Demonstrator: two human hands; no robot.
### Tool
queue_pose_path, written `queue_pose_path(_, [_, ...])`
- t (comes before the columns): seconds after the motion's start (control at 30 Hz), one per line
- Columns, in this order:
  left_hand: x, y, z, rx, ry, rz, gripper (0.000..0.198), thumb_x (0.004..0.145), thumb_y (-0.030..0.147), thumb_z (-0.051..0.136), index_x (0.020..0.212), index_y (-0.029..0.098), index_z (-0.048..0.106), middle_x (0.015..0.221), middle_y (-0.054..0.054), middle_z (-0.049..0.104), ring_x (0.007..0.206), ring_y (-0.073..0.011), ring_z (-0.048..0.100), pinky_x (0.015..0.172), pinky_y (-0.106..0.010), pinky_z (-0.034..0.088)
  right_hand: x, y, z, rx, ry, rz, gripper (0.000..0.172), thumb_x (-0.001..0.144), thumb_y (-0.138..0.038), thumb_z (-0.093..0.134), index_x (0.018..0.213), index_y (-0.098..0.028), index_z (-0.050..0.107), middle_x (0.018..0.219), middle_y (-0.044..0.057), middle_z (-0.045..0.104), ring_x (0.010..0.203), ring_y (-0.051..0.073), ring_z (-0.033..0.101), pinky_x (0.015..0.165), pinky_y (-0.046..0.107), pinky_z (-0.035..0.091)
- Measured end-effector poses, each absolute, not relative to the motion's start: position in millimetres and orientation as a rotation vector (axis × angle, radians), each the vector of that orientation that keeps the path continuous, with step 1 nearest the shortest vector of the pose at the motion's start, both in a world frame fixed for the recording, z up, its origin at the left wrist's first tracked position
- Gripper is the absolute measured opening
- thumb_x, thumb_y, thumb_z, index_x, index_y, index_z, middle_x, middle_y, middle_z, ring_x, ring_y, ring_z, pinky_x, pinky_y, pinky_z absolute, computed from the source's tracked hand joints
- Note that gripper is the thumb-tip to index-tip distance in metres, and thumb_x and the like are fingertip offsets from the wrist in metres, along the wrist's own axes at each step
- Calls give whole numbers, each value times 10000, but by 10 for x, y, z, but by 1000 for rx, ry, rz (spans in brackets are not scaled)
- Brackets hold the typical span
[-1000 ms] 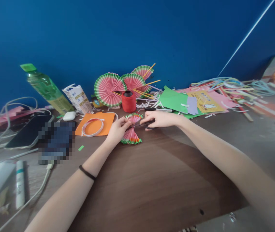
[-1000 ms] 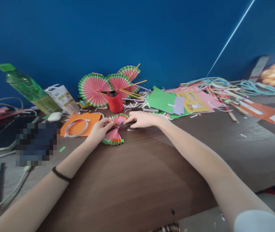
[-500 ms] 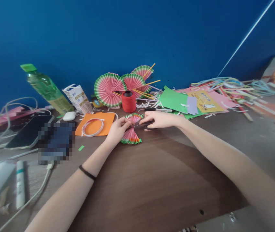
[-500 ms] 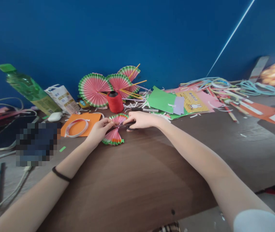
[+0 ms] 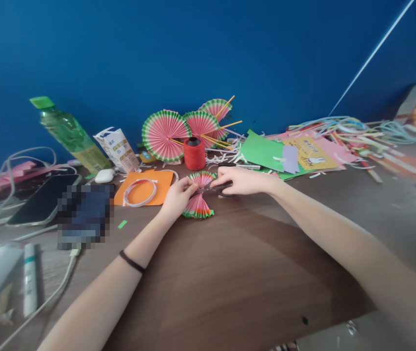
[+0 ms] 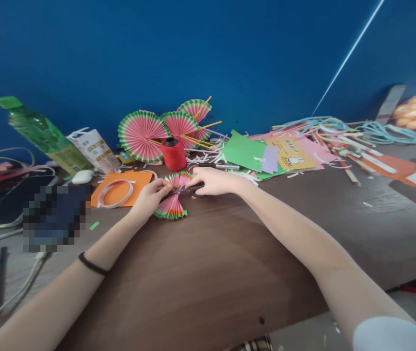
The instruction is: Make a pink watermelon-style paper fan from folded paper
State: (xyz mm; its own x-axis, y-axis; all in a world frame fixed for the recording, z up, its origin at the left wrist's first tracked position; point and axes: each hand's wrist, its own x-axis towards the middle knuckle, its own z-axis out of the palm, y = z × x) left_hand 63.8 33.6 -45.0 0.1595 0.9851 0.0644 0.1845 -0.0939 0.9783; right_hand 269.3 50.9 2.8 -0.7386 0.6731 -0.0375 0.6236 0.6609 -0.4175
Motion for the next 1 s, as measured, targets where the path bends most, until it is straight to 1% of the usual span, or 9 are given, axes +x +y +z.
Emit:
queue_pose_path(0.1, [643, 332, -445, 1481, 1189, 1053, 252, 668, 400, 627, 621, 178, 518, 817, -66, 700, 833, -197, 632, 816, -337, 464, 2694, 498, 38, -1073, -2754, 613, 322, 776, -254, 531, 1082, -265, 634, 818, 30, 390, 732, 155, 456, 632, 251, 348])
queue_pose_path(0.23, [649, 327, -444, 1436, 1156, 1068, 263, 667, 412, 625, 638, 174, 520, 835, -69, 700, 833, -193, 631, 829, -348, 463, 2679, 467, 60, -1103, -2754, 604, 297, 762, -266, 543, 1042, -261, 640, 821, 28, 387, 714, 150, 453, 618, 249, 341])
queue_pose_path(0.4, [654, 310, -433, 1426, 1162, 1069, 242, 677, 392, 612, 646, 171, 519, 838, -63, 699, 837, -190, 628, 834, -353, 463, 2656, 442, 64, -1133, -2748, 603, 267, 754, -293, 549, 1001, -259, 645, 809, 24, 389, 692, 146, 440, 604, 246, 319])
queue_pose_path(0.57, [660, 304, -426, 1416, 1154, 1068, 225, 685, 374, 603, 646, 174, 507, 829, -59, 697, 859, -194, 628, 840, -354, 459, 2655, 442, 57, -1112, -2750, 589, 243, 764, -279, 542, 984, -249, 641, 810, 21, 375, 692, 137, 425, 601, 237, 310])
queue_pose_path(0.77, [661, 308, -438, 1427, 1159, 1069, 199, 695, 344, 593, 631, 185, 494, 822, -56, 701, 863, -189, 631, 840, -344, 459, 2647, 423, 76, -1120, -2751, 570, 244, 776, -267, 522, 986, -243, 643, 801, 20, 365, 691, 138, 422, 613, 246, 310])
queue_pose_path(0.9, [662, 313, -442, 1419, 1160, 1072, 211, 696, 364, 593, 639, 185, 497, 835, -59, 702, 865, -191, 629, 834, -345, 464, 2636, 415, 70, -1143, -2740, 596, 268, 764, -288, 543, 1013, -256, 640, 802, 22, 367, 711, 147, 425, 613, 245, 308])
queue_pose_path(1.0, [664, 316, -445, 1409, 1147, 1074, 221, 690, 373, 602, 644, 186, 494, 828, -58, 703, 871, -191, 629, 835, -346, 464, 2633, 414, 64, -1146, -2738, 585, 280, 767, -272, 538, 1028, -252, 638, 800, 23, 365, 723, 151, 424, 619, 245, 308])
